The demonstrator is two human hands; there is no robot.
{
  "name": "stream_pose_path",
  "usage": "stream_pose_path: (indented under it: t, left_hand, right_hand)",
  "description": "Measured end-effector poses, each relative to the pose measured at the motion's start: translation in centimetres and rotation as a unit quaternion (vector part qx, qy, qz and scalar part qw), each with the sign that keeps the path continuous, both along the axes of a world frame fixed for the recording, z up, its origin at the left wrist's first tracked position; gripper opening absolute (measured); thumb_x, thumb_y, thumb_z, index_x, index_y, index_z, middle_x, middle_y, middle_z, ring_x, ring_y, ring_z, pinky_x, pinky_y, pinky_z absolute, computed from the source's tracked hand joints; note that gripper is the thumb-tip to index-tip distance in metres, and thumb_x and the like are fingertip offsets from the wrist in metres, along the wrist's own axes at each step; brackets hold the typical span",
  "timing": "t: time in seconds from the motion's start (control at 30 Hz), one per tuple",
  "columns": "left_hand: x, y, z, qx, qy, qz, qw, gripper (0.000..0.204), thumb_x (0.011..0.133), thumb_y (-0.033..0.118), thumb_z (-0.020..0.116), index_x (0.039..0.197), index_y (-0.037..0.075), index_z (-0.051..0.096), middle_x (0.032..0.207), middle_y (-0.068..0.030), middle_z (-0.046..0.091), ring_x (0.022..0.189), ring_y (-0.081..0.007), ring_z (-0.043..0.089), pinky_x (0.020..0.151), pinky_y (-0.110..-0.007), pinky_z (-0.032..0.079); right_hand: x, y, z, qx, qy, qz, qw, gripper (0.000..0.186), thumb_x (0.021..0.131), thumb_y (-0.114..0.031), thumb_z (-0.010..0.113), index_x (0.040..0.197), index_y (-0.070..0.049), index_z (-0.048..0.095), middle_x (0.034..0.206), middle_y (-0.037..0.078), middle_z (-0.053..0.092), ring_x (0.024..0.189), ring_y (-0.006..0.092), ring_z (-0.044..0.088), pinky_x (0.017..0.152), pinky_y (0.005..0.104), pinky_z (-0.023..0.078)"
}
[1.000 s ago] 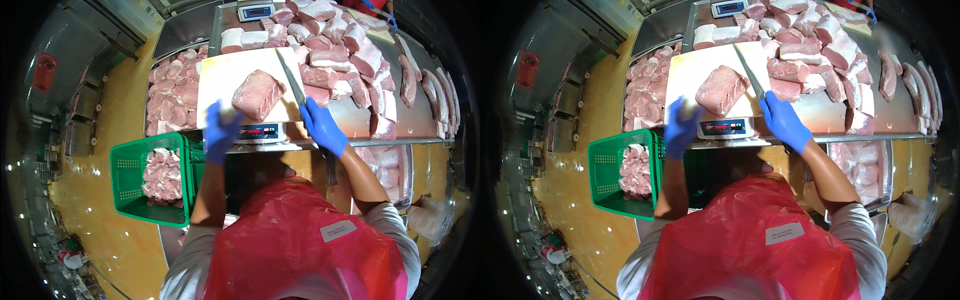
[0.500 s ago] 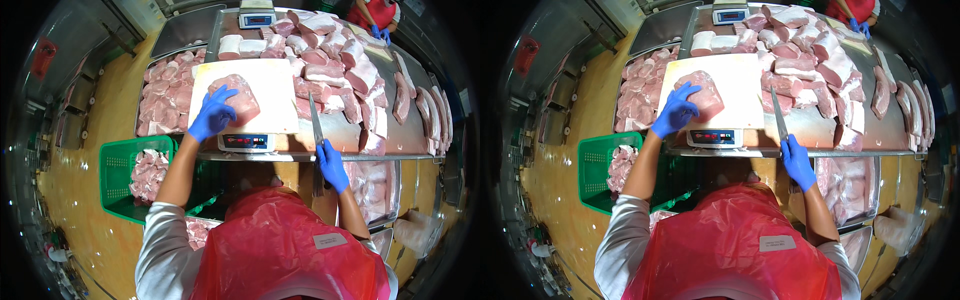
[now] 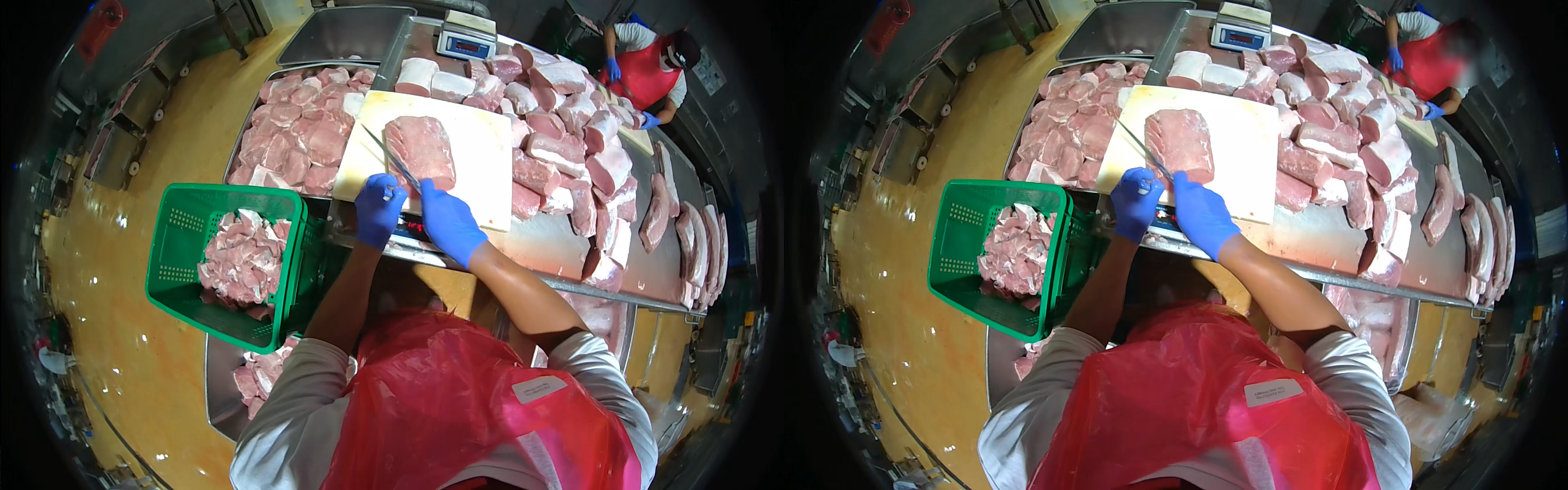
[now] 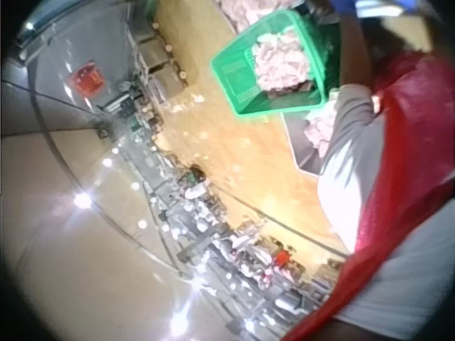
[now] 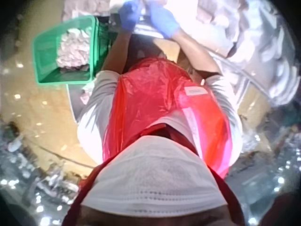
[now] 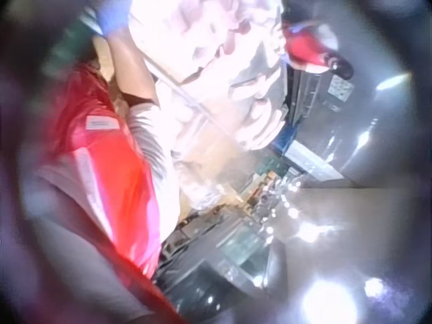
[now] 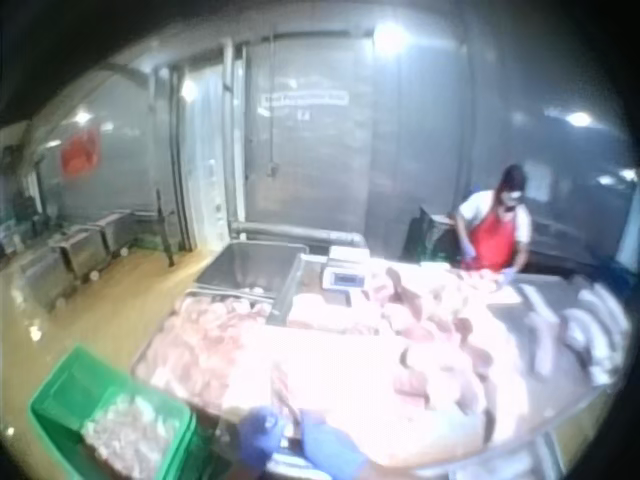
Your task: The person cuts large pieces of raw pork on a cutting board using a knife, trims fat, and places the trimmed pieces into a green basket. The person repeatedly handles the meat, slices it, and transfers it to the basket while another worker is visible in the background.
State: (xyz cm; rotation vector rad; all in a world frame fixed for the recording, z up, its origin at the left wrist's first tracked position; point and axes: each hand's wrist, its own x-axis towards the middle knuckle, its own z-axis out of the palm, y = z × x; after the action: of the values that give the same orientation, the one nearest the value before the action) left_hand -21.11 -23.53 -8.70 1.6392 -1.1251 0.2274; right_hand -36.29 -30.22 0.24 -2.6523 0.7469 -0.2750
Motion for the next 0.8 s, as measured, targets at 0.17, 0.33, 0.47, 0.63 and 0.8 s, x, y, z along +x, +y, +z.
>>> stream_pose_path:
  t: [0.17,0.33,0.47,0.63,0.8]
  left_hand:
    - [0.3,-0.5,-1.2,-0.030,-0.044,0.070,0.996,0.017,0.074,0.003,0.076,0.087,0.008,0.065,0.090,-0.0095,0.067,0.077,-0.0311,0.067,0.069,-0.039,0.055]
    - [0.4,-0.1,-0.7,-0.050,0.067,0.038,0.996,0.015,0.071,0.001,0.077,0.081,0.006,0.066,0.082,-0.0092,0.066,0.072,-0.0275,0.066,0.068,-0.037,0.055]
    - [-0.5,0.0,-0.9,-0.056,0.065,0.052,0.995,0.014,0.070,0.000,0.075,0.078,0.005,0.065,0.081,-0.0114,0.066,0.073,-0.0269,0.065,0.068,-0.036,0.054]
    - [-1.6,2.0,-0.3,-0.036,0.169,0.021,0.985,0.014,0.071,0.003,0.072,0.081,0.007,0.063,0.085,-0.0109,0.065,0.068,-0.0307,0.061,0.063,-0.038,0.052]
    - [-1.4,2.3,-0.7,-0.002,0.038,0.027,0.999,0.016,0.070,0.002,0.074,0.080,0.007,0.062,0.086,-0.0107,0.066,0.077,-0.0298,0.066,0.070,-0.038,0.054]
  right_hand:
    - [3.2,-0.6,1.2,-0.006,0.047,0.024,0.999,0.018,0.094,-0.010,0.048,0.109,0.000,0.046,0.090,0.029,0.067,0.083,0.0449,0.067,0.073,0.0526,0.053]
    - [-4.0,-0.4,-0.4,-0.037,0.191,0.010,0.981,0.018,0.093,-0.011,0.051,0.107,0.000,0.047,0.085,0.025,0.069,0.079,0.0423,0.069,0.071,0.0508,0.055]
    - [-9.8,-1.4,1.2,-0.084,0.270,0.025,0.959,0.018,0.092,-0.009,0.053,0.107,-0.001,0.047,0.081,0.023,0.069,0.072,0.0419,0.069,0.064,0.0501,0.055]
    - [-11.8,-2.1,2.7,-0.065,0.244,0.027,0.967,0.025,0.090,-0.009,0.055,0.113,-0.005,0.048,0.082,0.024,0.067,0.072,0.0428,0.067,0.059,0.0505,0.053]
    - [-4.5,-1.2,1.8,-0.031,0.140,0.033,0.989,0.032,0.090,-0.009,0.055,0.120,-0.005,0.049,0.086,0.023,0.068,0.080,0.0433,0.068,0.068,0.0510,0.054]
